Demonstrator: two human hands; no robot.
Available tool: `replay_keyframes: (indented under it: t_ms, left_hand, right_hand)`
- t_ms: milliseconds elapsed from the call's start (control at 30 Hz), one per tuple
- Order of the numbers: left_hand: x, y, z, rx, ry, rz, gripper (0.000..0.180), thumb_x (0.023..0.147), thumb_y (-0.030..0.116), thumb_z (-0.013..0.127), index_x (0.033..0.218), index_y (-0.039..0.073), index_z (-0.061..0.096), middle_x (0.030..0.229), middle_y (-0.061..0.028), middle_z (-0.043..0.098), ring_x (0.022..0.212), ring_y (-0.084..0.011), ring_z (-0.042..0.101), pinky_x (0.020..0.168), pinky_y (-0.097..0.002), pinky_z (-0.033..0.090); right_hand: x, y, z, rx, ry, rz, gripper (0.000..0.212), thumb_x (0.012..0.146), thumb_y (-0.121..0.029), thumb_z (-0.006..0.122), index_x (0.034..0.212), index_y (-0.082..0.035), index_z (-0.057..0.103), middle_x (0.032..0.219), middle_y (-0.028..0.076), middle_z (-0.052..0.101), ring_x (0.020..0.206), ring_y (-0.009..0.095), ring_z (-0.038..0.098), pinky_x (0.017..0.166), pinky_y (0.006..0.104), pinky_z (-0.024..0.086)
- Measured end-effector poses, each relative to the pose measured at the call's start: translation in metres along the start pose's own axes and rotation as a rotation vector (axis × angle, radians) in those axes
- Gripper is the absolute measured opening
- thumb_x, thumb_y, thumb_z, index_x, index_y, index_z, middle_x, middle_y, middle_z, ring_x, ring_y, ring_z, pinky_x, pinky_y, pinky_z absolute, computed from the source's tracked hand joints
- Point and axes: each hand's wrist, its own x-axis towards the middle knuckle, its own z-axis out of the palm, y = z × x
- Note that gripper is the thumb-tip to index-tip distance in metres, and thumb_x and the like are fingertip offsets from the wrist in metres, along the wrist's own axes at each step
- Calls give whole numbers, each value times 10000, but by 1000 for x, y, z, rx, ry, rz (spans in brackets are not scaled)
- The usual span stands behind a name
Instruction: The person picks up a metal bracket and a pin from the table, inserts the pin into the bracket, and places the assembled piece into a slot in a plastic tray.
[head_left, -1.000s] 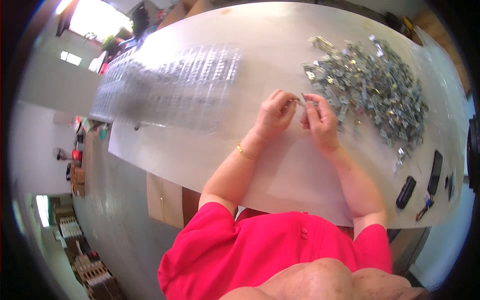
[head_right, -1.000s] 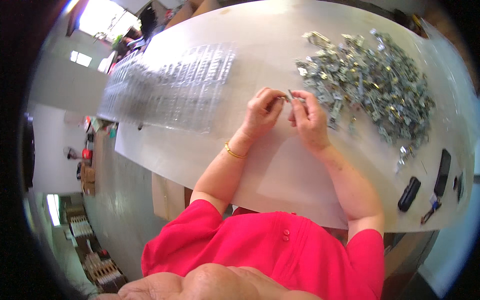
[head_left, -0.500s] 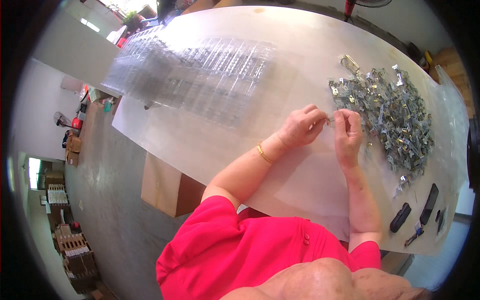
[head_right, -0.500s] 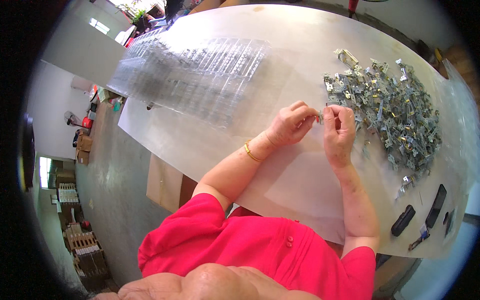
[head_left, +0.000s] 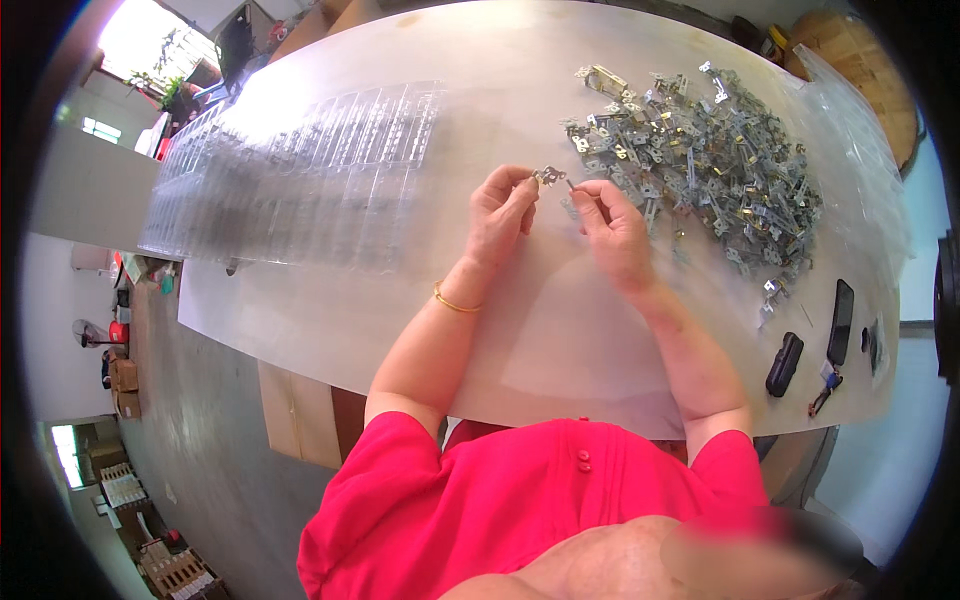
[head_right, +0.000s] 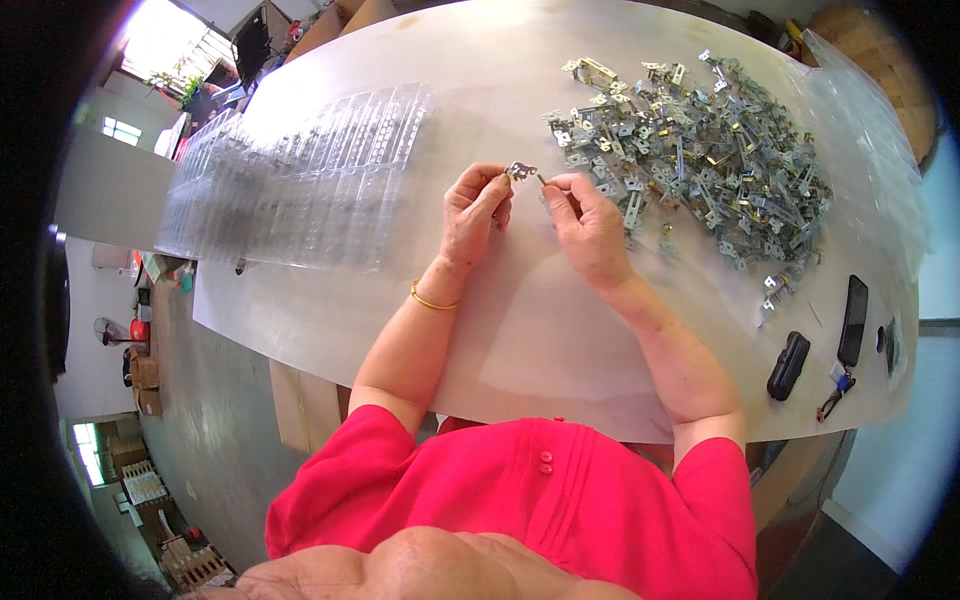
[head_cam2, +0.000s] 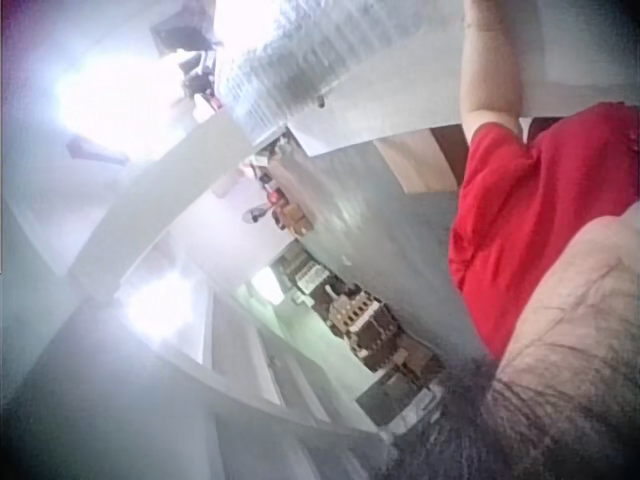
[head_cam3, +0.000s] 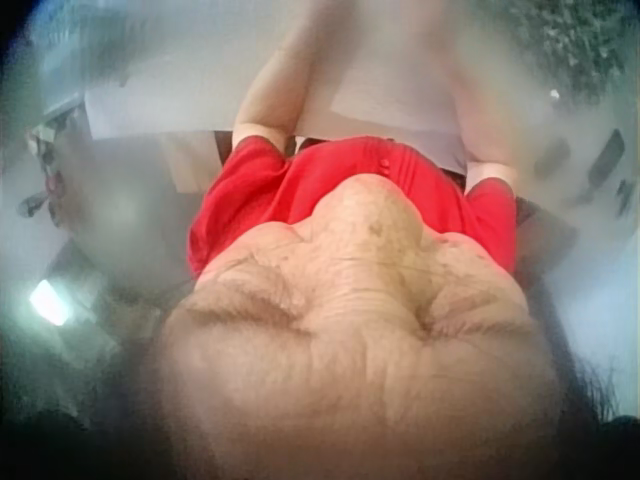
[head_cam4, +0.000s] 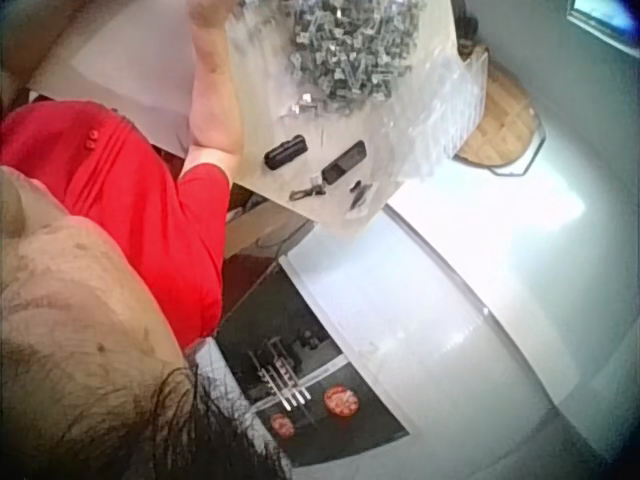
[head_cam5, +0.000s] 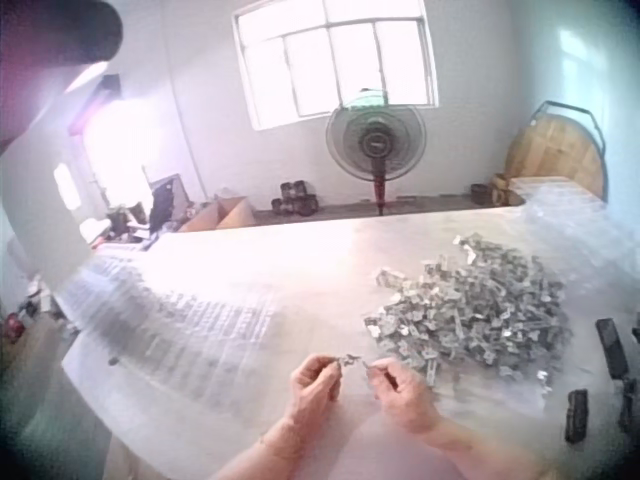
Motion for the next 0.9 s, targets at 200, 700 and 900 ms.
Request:
replay_keyframes:
  t_ms: [200, 700, 900]
  left_hand:
    - [0, 0, 2, 109, -13, 22, 116, 993, 87, 607, 1048, -7, 646, 809, -15, 604, 576, -60, 518, 484, -209, 410]
    - [-6, 4, 11, 672, -36, 529, 82, 894, -35, 649, 959, 10, 667, 764, -37, 571, 644, -88, 495, 579, -248, 409]
    - [-13, 6, 14, 655, -93, 533, 109, 878, -58, 644, 959, 8, 674, 783, -48, 600, 630, -97, 506, 565, -253, 416]
  right_hand:
    - [0, -1, 0, 7, -3, 13, 113, 1006, -153, 626, 1000, -41, 640, 671, -54, 520, 607, 37, 443, 537, 237, 384]
    - [7, -3, -10, 155, -103, 208, 158, 1020, -176, 572, 1079, -42, 631, 735, 9, 607, 608, 70, 529, 552, 260, 459]
    - [14, -20, -24, 286, -231, 432, 143, 1013, -168, 544, 1033, -60, 636, 791, 10, 612, 643, 66, 544, 571, 243, 473]
